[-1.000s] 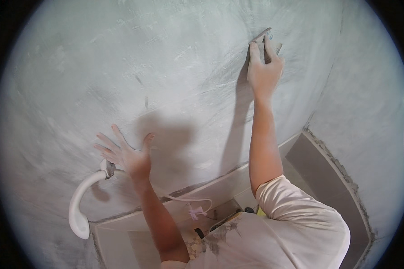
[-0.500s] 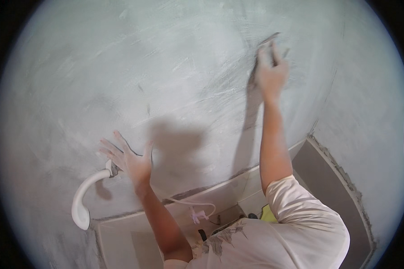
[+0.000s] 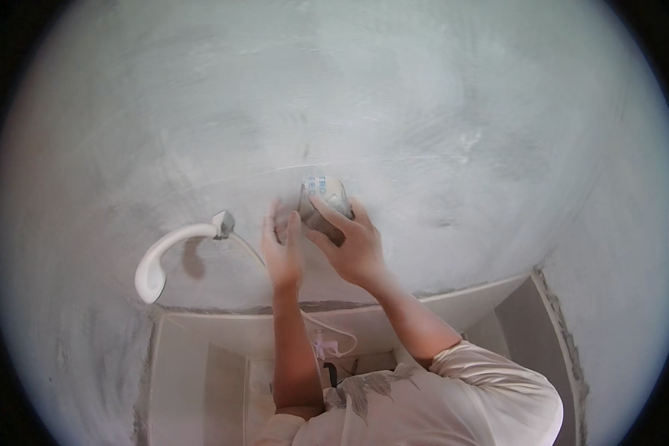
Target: The person uses a sanding block to smooth the surface of a plastered bathroom wall, moving the tool in circular and horizontal motions while occasionally holding a shower hose aside.
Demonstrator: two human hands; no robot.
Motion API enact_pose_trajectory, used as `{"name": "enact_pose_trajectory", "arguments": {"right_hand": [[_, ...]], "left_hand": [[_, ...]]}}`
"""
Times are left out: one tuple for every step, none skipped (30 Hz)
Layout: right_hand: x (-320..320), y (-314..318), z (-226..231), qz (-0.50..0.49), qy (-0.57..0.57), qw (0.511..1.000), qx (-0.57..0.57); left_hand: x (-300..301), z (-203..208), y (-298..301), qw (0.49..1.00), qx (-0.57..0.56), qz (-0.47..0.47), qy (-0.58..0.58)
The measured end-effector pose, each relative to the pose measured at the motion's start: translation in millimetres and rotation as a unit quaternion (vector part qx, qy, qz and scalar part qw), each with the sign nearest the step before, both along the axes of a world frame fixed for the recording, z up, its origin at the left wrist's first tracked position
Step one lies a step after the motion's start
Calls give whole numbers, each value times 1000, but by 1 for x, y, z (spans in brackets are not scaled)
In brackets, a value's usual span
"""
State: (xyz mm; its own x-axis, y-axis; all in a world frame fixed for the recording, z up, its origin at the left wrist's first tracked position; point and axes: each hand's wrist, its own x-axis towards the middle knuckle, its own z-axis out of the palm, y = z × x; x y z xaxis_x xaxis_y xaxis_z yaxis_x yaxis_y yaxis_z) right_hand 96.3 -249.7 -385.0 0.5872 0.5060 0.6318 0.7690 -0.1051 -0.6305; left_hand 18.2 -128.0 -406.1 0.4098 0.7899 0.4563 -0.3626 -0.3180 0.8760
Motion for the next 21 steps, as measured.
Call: {"name": "enact_pose_trajectory", "arguments": {"right_hand": [[-4,-11,6,54,19,998,-25],[-1,-17,5,67,14,997,-27],[3,-22,4,135,37,990,-18],[5,-24,2,196,62,979,-9],[4,-25,1,206,59,977,-13],[4,-27,1,201,41,979,-16],[0,-27,5,197,23,980,-18],[-5,-29,9,206,19,978,-21],[-10,-31,14,214,54,975,3],[-14,-31,19,223,90,970,30],[-15,-31,19,232,86,968,29],[-15,-30,18,225,75,969,64],[-15,-26,17,217,64,969,101],[-16,-22,14,225,62,967,101],[-18,-17,11,211,82,964,139],[-20,-15,9,195,101,960,172],[-21,-14,8,203,99,959,169],[-21,-12,7,202,109,960,163],[-20,-12,4,198,120,960,158],[-16,-12,-2,204,120,959,156],[-11,-11,-11,202,128,959,153]], "left_hand": [[-8,1,-1,1000,-2,12,-7],[-17,4,-3,999,-29,-30,8],[-26,8,-7,996,-55,-72,23],[-33,11,-12,996,-57,-64,17],[-40,17,-19,996,-51,-70,24],[-45,19,-25,995,-46,-77,31],[-50,19,-28,996,-48,-67,26],[-55,19,-31,997,-31,-56,33],[-58,18,-34,998,-14,-46,40],[-61,19,-37,999,-13,-36,36],[-62,20,-41,998,-38,-32,24],[-63,20,-45,998,-64,-29,11],[-64,19,-48,998,-62,-20,7],[-64,17,-51,999,-42,-24,17],[-65,15,-55,999,-23,-29,27],[-64,11,-58,999,-25,-21,23],[-63,7,-60,1000,-20,-24,-1],[-63,4,-61,999,-14,-26,-24],[-63,4,-65,999,-16,-20,-25],[-63,7,-69,1000,-9,-7,-15],[-63,9,-74,1000,-2,5,-4]]}}
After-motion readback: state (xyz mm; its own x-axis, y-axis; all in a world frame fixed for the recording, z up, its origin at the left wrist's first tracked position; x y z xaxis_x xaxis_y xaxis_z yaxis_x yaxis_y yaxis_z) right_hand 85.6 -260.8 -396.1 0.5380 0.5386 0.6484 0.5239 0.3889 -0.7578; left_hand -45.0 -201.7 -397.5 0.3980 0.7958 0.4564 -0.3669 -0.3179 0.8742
